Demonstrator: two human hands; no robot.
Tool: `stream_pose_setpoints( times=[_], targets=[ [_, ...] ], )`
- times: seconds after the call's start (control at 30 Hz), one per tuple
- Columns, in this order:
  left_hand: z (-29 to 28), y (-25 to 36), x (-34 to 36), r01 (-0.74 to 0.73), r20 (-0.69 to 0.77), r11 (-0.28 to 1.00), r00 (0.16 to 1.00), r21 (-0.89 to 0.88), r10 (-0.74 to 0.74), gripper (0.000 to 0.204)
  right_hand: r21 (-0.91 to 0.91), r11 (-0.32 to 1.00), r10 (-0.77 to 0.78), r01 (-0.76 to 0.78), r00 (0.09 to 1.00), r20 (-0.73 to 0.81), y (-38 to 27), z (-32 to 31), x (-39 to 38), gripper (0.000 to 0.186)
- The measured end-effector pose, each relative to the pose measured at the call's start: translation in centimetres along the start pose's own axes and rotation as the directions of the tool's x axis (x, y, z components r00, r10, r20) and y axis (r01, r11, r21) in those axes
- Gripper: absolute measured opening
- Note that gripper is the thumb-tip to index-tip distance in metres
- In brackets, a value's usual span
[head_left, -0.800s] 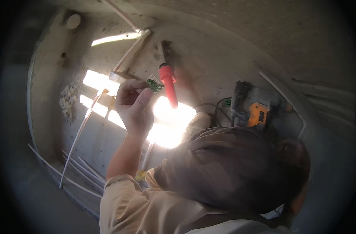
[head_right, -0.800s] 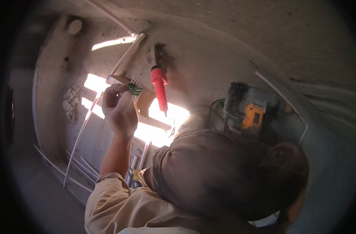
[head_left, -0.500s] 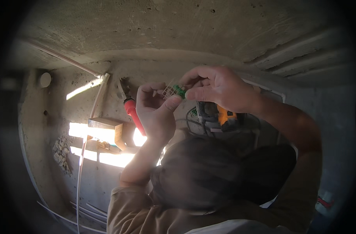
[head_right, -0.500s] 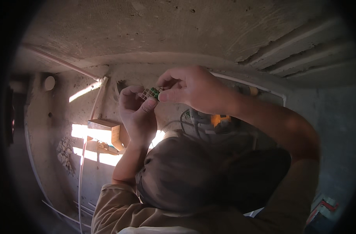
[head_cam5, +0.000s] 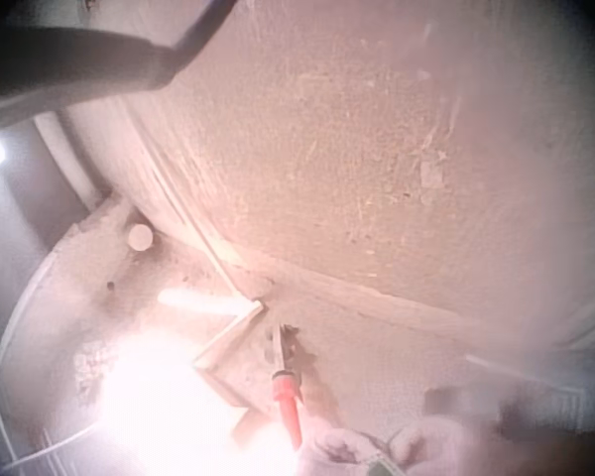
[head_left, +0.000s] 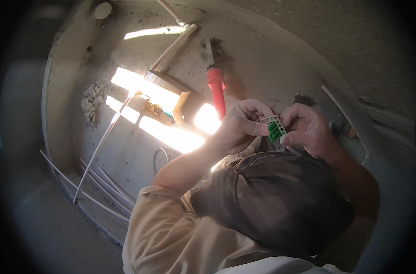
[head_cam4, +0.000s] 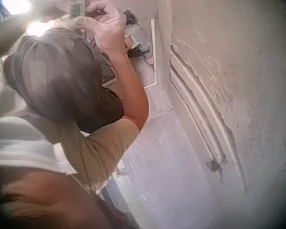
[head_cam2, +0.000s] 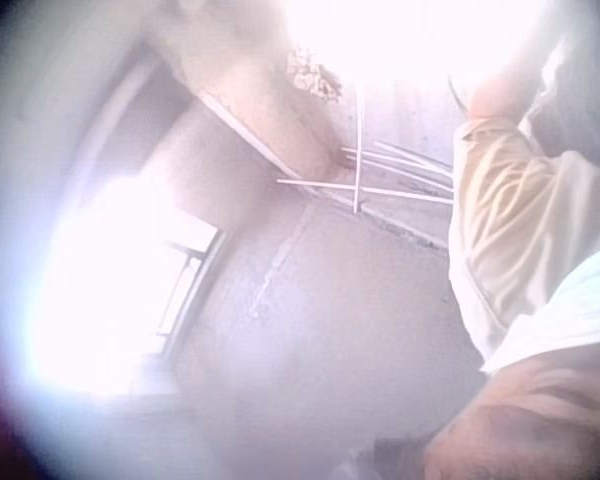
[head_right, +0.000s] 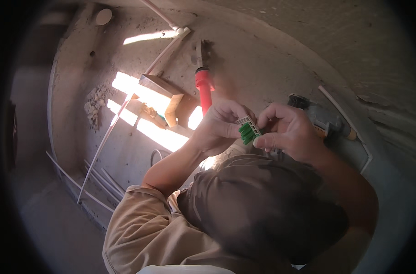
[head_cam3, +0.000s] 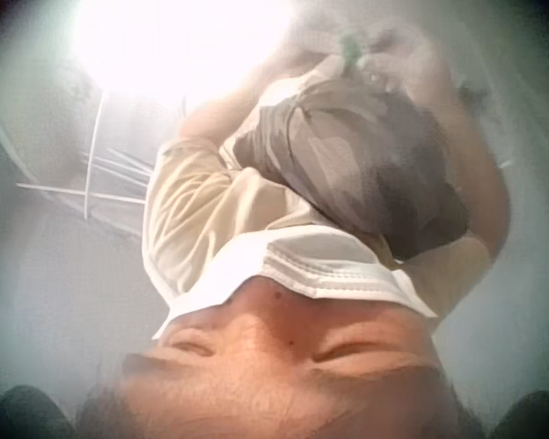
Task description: The person installs white PVC conduit along a concrete wall and ceiling. They cut conduit pieces with a pipe cutter, hammer them into place, and use a drill to secure sections. The person also uses a hammer drill to create holes in the concrete for mounting.
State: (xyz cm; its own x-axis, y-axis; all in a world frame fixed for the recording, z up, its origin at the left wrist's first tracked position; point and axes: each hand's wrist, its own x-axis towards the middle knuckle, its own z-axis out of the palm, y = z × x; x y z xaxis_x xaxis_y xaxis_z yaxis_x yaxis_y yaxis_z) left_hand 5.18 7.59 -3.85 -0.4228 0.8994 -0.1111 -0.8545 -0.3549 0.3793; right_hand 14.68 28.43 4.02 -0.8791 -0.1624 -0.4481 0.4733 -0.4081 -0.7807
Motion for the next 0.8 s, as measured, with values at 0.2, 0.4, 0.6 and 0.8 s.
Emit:
stream_pose_setpoints(
  times=[0.2,0.4,0.6,0.8],
  targets=[
    [-0.6,-0.7,-3.2,0.005,-0.172,0.954,0.983,-0.300,-0.060,0.015,-0.134,0.988,0.079,-0.081,0.997,-0.024,-0.1,2.2,1.8,0.012],
    [-0.1,1.9,-4.3,-0.089,-0.383,0.926,0.892,0.368,0.238,0.016,-0.460,0.888,-0.023,0.007,0.999,-0.030,-1.2,3.8,3.6,0.010],
    [-3.3,4.9,-9.9,-0.006,-0.315,0.903,0.936,0.429,0.156,0.016,-0.240,0.965,0.135,-0.106,0.985,0.104,-1.5,5.0,4.1,0.012],
    [-12.5,4.7,-18.9,0.089,-0.710,0.913,0.661,0.398,0.245,0.019,-0.304,0.937,0.131,-0.174,0.979,-0.156,-2.8,-0.1,1.1,0.012]
  ],
)
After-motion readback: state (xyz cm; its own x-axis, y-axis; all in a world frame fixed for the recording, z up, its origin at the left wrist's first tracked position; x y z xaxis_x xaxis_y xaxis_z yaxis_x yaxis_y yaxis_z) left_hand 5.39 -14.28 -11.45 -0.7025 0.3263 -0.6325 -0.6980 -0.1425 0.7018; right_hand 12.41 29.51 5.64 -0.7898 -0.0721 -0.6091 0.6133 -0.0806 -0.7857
